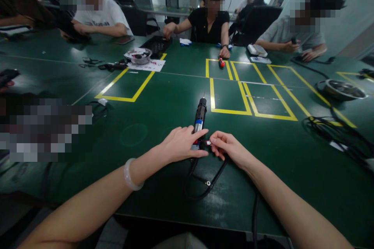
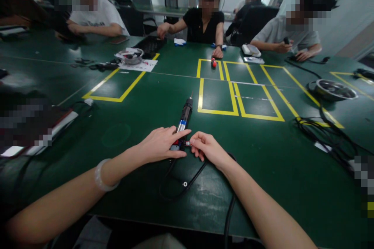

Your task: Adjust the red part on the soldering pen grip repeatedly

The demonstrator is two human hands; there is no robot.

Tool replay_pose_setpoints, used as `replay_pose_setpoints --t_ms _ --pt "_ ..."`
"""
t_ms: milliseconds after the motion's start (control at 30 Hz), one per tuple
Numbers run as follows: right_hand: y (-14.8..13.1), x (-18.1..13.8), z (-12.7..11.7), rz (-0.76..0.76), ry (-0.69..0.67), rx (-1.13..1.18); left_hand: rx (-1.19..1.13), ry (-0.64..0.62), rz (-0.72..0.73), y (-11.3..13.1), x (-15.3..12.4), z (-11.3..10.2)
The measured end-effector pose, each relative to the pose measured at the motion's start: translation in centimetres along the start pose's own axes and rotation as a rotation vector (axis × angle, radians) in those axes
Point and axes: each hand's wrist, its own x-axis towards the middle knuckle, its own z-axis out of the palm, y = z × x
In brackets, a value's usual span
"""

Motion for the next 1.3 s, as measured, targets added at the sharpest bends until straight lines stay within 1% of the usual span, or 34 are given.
replay_pose_setpoints --t_ms 367,600,800,900,967,1100,1200,1300 --pt "0.10 -0.06 -0.05 -0.004 -0.016 0.004 0.014 0.022 -0.006 0.01 -0.04 0.44" --pt "0.15 -0.06 0.00 -0.034 -0.038 -0.010 0.013 0.023 -0.017 -0.01 -0.09 0.58" --pt "0.63 -0.01 -0.31 -0.145 -0.083 -0.032 0.014 0.022 -0.017 0.02 -0.14 0.52" --pt "0.73 -0.08 -0.33 -0.197 -0.125 -0.099 0.015 0.021 -0.016 0.06 -0.16 0.51" --pt "0.71 -0.18 -0.23 -0.218 -0.114 -0.193 0.015 0.022 -0.018 0.09 -0.19 0.51" --pt "0.63 -0.39 -0.03 -0.280 -0.042 -0.389 0.014 0.018 -0.026 0.12 -0.19 0.47" --pt "0.67 -0.41 0.03 -0.310 -0.008 -0.407 0.011 0.017 -0.024 0.10 -0.16 0.45" --pt "0.76 -0.30 0.08 -0.281 0.005 -0.394 0.007 0.020 -0.026 0.11 -0.15 0.45"
